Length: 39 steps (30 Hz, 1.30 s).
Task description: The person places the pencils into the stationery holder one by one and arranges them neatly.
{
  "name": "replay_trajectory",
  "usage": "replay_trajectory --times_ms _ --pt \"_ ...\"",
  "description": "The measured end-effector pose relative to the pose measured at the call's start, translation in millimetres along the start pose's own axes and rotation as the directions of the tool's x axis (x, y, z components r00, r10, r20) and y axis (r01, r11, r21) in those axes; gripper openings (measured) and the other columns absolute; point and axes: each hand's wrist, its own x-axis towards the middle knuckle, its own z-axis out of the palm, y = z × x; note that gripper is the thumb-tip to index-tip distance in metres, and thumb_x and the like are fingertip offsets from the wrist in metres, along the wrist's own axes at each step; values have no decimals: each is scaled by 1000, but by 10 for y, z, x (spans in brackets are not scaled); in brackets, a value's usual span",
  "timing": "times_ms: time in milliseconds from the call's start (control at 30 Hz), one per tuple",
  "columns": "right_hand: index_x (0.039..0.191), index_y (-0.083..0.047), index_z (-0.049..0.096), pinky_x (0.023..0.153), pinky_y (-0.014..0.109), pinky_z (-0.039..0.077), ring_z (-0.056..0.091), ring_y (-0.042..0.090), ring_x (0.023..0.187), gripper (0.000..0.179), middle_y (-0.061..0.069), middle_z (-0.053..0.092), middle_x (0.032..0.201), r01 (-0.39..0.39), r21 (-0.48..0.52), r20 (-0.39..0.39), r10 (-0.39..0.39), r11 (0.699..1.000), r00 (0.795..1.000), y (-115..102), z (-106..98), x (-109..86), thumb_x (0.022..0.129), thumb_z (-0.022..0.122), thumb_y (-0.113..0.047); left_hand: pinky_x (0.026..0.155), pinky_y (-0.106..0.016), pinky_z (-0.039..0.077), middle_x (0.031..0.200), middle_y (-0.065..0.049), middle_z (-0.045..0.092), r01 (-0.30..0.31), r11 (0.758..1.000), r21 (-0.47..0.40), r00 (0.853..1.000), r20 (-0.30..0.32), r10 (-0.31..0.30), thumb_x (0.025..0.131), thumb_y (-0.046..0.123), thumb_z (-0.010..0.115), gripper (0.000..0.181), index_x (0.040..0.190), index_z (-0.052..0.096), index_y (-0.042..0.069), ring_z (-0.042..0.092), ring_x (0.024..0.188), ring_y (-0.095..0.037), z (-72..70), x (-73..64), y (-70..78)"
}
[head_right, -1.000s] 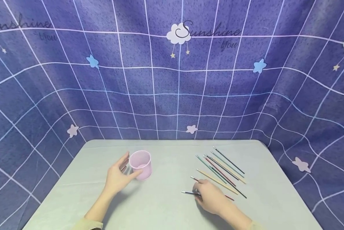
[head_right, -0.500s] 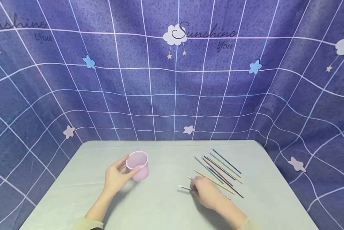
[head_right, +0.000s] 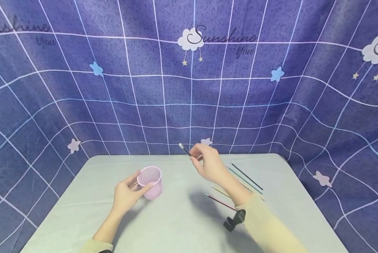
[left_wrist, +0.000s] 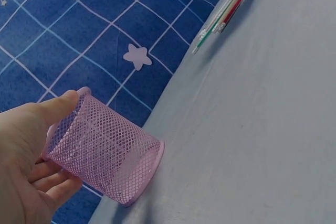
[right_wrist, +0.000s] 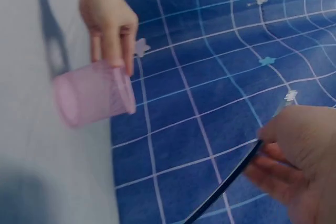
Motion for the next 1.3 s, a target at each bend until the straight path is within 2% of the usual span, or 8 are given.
replay_trajectory --times_ms 133,233,433,533,833,1033,1200,1300 --pt "105 -4 67 84 30 71 75 23 94 10 9 74 98 -31 100 -112 42 994 993 -74 62 285 97 73 -2 100 -38 63 142 -30 64 -4 1000 8 1000 4 4 74 19 100 85 143 59 -10 70 124 -42 4 0 11" --pt "107 -4 65 87 33 71 76 27 100 11 11 74 101 -56 189 -149 85 980 985 -154 158 454 98 71 -2 100 -37 63 142 -30 64 -3 1000 16 1000 3 3 74 20 100 85 142 60 -10 70 124 -41 1 5 12" --pt "108 -4 61 90 40 71 78 31 105 12 15 75 105 -61 335 -134 111 940 985 -319 440 699 99 69 -2 99 -37 64 140 -30 65 4 1000 26 1000 -8 -4 74 22 100 85 142 61 -9 71 123 -42 -7 18 14" --pt "108 -5 61 93 41 70 77 30 107 11 14 74 105 -68 353 -101 110 933 989 -365 598 758 100 69 -4 99 -38 64 140 -31 65 -7 1000 31 1000 -5 7 75 22 100 85 142 60 -10 71 122 -43 -11 11 25" --pt "109 -5 64 82 19 66 76 23 97 11 10 75 102 -64 294 5 66 954 998 -376 1012 809 101 71 -8 98 -37 65 139 -29 66 -13 999 32 1000 -3 13 74 22 100 84 141 61 -9 71 122 -41 -21 18 19" --pt "108 -3 65 78 14 64 77 22 94 10 11 76 100 -99 285 83 78 953 993 -323 1317 774 100 71 -6 97 -37 65 139 -30 65 -30 999 34 1000 -1 31 75 21 99 82 141 61 -10 71 121 -42 -41 22 23" --pt "106 -4 66 76 11 62 76 19 91 8 9 77 99 -148 246 164 109 958 980 -288 1544 718 100 71 -7 95 -36 66 138 -29 66 -42 998 55 999 0 42 74 21 100 82 140 61 -10 72 119 -42 -43 3 8" --pt "106 -5 67 75 9 61 76 17 88 8 8 78 97 -145 213 190 105 966 976 -274 1650 710 100 72 -8 94 -36 66 137 -29 67 -46 997 66 999 -2 46 74 22 100 83 140 62 -10 73 117 -43 -36 4 -1"
